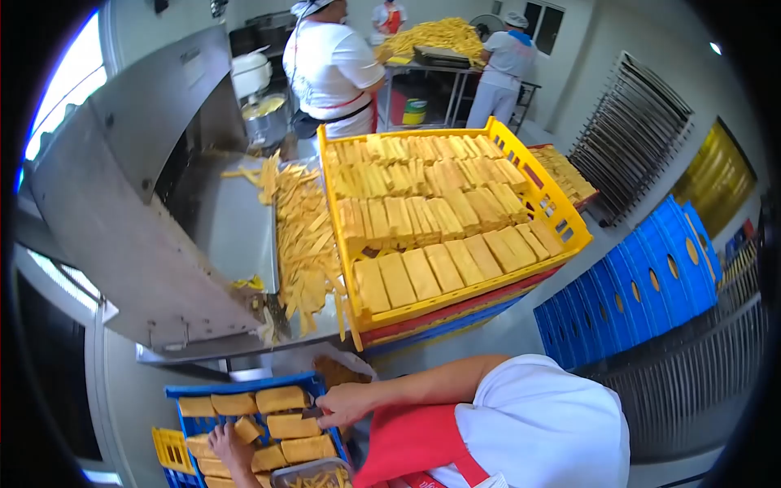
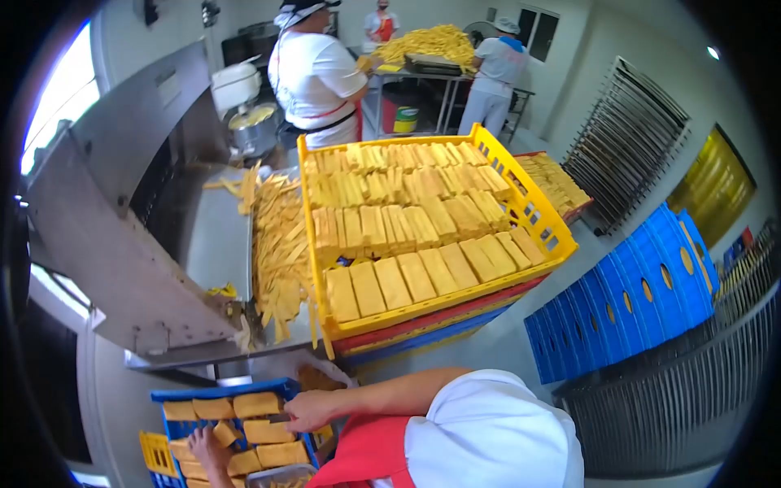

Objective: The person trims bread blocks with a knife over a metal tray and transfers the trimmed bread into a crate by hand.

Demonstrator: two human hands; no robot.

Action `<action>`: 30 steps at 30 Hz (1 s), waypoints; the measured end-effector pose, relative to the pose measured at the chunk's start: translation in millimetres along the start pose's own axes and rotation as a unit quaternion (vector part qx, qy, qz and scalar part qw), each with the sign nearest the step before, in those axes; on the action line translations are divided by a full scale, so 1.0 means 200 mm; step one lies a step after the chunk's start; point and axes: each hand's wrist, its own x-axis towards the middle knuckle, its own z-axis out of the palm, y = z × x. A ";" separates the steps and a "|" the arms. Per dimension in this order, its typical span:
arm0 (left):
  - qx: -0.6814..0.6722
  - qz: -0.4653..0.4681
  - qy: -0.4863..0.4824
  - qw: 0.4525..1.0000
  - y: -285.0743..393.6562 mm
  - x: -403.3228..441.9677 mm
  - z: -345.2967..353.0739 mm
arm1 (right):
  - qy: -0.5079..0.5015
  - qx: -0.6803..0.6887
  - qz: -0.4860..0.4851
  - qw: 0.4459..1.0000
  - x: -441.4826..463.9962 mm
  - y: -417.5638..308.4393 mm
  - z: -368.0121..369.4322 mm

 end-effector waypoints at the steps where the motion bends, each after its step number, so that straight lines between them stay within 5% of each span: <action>1: 0.000 -0.010 0.067 0.998 0.02 0.00 -0.06 | 0.011 -0.003 0.000 1.000 -0.01 0.01 -0.01; 3: 0.012 -0.031 0.053 0.998 0.03 -0.04 -0.20 | -0.051 -0.050 -0.035 0.997 -0.03 0.03 -0.04; 7: -0.074 -0.113 0.231 0.963 0.27 -0.14 -0.51 | -0.018 -0.033 0.001 0.999 0.04 0.03 0.04; 9: -0.354 -0.180 0.188 0.899 0.36 -0.26 -0.58 | -0.009 -0.016 -0.036 0.999 0.07 0.02 0.04; 10: -0.523 -0.209 0.241 0.790 0.17 -0.41 -0.20 | 0.007 0.009 -0.061 0.998 0.09 0.02 0.06; 11: -0.533 -0.265 0.197 0.779 0.35 -0.44 -0.38 | -0.095 -0.068 -0.080 0.990 0.19 0.07 0.10; 12: -0.537 -0.287 0.191 0.770 0.47 -0.49 -0.45 | -0.116 -0.092 -0.197 0.969 0.28 0.15 0.16; 14: -0.535 -0.322 0.162 0.764 0.55 -0.64 -0.40 | -0.076 -0.025 -0.102 0.992 0.23 -0.01 0.10; 16: -0.462 -0.413 0.117 0.776 0.70 -0.69 -0.50 | -0.048 -0.013 -0.203 0.978 0.29 -0.01 0.14; 17: -0.439 -0.400 0.152 0.790 0.72 -0.76 -0.45 | -0.037 0.033 -0.221 0.974 0.31 -0.04 0.16; 18: -0.500 -0.394 0.196 0.746 0.76 -0.77 -0.45 | -0.056 0.116 -0.165 0.978 0.28 -0.17 0.15; 20: -0.478 -0.346 0.234 0.773 0.78 -0.85 -0.45 | -0.131 0.070 -0.163 0.975 0.26 -0.38 0.12; 22: -0.511 -0.344 0.258 0.744 0.80 -0.92 -0.48 | -0.183 0.044 -0.195 0.963 0.26 -0.52 0.18; 27: -0.519 -0.387 0.328 0.688 0.88 -1.07 -0.57 | -0.190 -0.106 -0.337 0.916 0.22 -0.67 0.32; 30: -0.481 -0.403 0.334 0.703 0.92 -1.17 -0.58 | -0.213 -0.127 -0.364 0.898 0.19 -0.71 0.40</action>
